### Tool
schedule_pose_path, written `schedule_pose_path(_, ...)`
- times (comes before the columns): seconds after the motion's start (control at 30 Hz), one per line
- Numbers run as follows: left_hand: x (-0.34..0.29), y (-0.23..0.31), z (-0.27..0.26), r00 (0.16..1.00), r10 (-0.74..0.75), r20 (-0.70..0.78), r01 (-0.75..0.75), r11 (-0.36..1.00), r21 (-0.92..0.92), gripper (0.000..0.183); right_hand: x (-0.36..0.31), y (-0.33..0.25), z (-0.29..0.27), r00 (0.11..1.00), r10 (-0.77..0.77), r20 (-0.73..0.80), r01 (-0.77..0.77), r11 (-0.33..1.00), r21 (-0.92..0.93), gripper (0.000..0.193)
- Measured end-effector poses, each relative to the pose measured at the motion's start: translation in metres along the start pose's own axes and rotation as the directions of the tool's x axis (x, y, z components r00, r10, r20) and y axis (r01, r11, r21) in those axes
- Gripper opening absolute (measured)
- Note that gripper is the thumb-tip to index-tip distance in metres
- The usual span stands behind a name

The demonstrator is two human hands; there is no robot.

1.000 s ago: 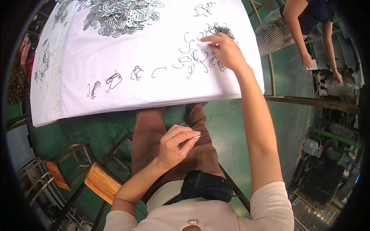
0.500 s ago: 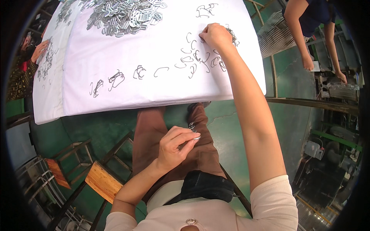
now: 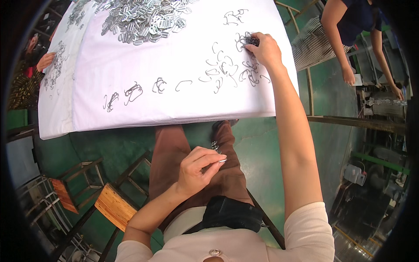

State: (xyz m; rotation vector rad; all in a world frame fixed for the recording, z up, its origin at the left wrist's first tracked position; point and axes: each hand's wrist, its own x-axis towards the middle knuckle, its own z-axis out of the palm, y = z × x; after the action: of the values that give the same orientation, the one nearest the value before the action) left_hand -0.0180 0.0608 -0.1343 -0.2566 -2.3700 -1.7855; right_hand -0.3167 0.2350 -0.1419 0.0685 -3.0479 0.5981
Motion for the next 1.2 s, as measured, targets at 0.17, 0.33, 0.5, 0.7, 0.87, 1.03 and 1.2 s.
schedule_pose_path(0.17,0.003,0.001,0.0,1.0,-0.017,-0.017,0.017,1.0,-0.011,0.02,0.0,-0.009,-0.014,1.0,-0.015,-0.001,0.015,0.976,0.217,0.03)
schedule_pose_path(0.33,0.002,-0.001,0.001,0.999,-0.029,-0.015,0.029,1.0,-0.013,0.02,-0.009,-0.012,-0.008,0.978,-0.142,-0.156,0.13,0.988,-0.084,0.024)
schedule_pose_path(0.5,0.003,-0.002,-0.001,1.0,-0.012,-0.011,0.012,1.0,-0.005,0.02,-0.016,-0.044,0.009,0.986,-0.106,0.128,0.119,0.988,-0.099,0.019)
schedule_pose_path(0.7,0.002,0.004,-0.001,1.0,0.015,-0.021,-0.015,1.0,0.003,0.019,-0.028,-0.04,0.017,0.969,-0.241,0.054,0.238,0.97,0.055,0.023)
schedule_pose_path(0.87,0.0,0.01,0.0,0.999,0.012,-0.039,-0.012,1.0,-0.008,0.019,-0.084,-0.029,-0.022,0.983,-0.131,0.129,0.019,0.773,0.634,0.012)
schedule_pose_path(1.03,-0.008,0.013,-0.004,0.996,0.041,-0.079,-0.041,0.999,0.007,0.017,-0.22,-0.05,-0.071,0.96,-0.106,0.259,-0.199,0.391,0.899,0.021)
schedule_pose_path(1.2,-0.012,0.021,0.002,0.992,0.071,-0.105,-0.072,0.997,-0.008,0.021,-0.298,-0.055,-0.083,0.969,-0.014,0.245,-0.237,0.205,0.95,0.021)
